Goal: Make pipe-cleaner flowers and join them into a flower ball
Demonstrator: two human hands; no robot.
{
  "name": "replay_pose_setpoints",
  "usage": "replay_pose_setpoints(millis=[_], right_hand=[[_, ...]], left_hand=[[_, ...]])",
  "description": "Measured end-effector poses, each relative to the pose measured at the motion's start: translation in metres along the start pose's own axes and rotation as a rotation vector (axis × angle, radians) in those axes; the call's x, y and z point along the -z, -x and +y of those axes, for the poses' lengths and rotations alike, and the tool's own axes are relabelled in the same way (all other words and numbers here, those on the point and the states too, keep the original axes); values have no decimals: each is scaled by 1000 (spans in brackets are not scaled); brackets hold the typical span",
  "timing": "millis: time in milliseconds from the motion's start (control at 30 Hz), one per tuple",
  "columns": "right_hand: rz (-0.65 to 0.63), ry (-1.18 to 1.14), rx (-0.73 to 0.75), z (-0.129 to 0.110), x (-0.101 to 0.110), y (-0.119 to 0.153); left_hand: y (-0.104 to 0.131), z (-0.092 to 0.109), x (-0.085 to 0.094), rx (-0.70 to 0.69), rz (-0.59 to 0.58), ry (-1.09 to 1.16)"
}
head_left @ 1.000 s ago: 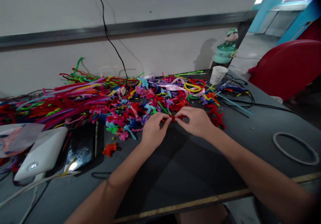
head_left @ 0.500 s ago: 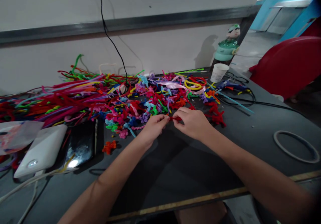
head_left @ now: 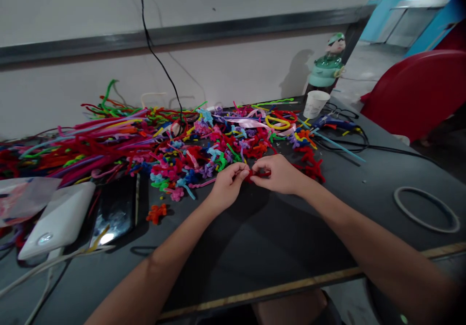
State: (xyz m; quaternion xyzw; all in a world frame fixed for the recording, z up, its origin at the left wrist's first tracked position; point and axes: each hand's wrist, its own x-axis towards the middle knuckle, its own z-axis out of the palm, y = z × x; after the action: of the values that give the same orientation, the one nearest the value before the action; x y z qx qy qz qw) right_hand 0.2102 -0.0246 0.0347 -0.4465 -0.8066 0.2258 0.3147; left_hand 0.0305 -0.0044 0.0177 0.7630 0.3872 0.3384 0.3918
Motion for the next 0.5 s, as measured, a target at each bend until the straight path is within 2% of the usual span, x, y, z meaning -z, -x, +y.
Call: replay_pose_setpoints(millis=[133, 233, 300, 400, 500], right_hand=[[25, -95, -72, 7, -6, 0], [100, -154, -158, 10, -10, -2], [117, -175, -191, 9, -10, -3], [122, -181, -212, 4, -10, -3], [129, -167, -180, 4, -8, -4]], left_hand=[[0, -5, -2, 77, 44, 94], [1, -7, 0, 48, 100, 130], [3, -6, 1, 8, 109, 61], [3, -6, 4, 24, 149, -47], [1, -10, 5, 104, 196, 24]])
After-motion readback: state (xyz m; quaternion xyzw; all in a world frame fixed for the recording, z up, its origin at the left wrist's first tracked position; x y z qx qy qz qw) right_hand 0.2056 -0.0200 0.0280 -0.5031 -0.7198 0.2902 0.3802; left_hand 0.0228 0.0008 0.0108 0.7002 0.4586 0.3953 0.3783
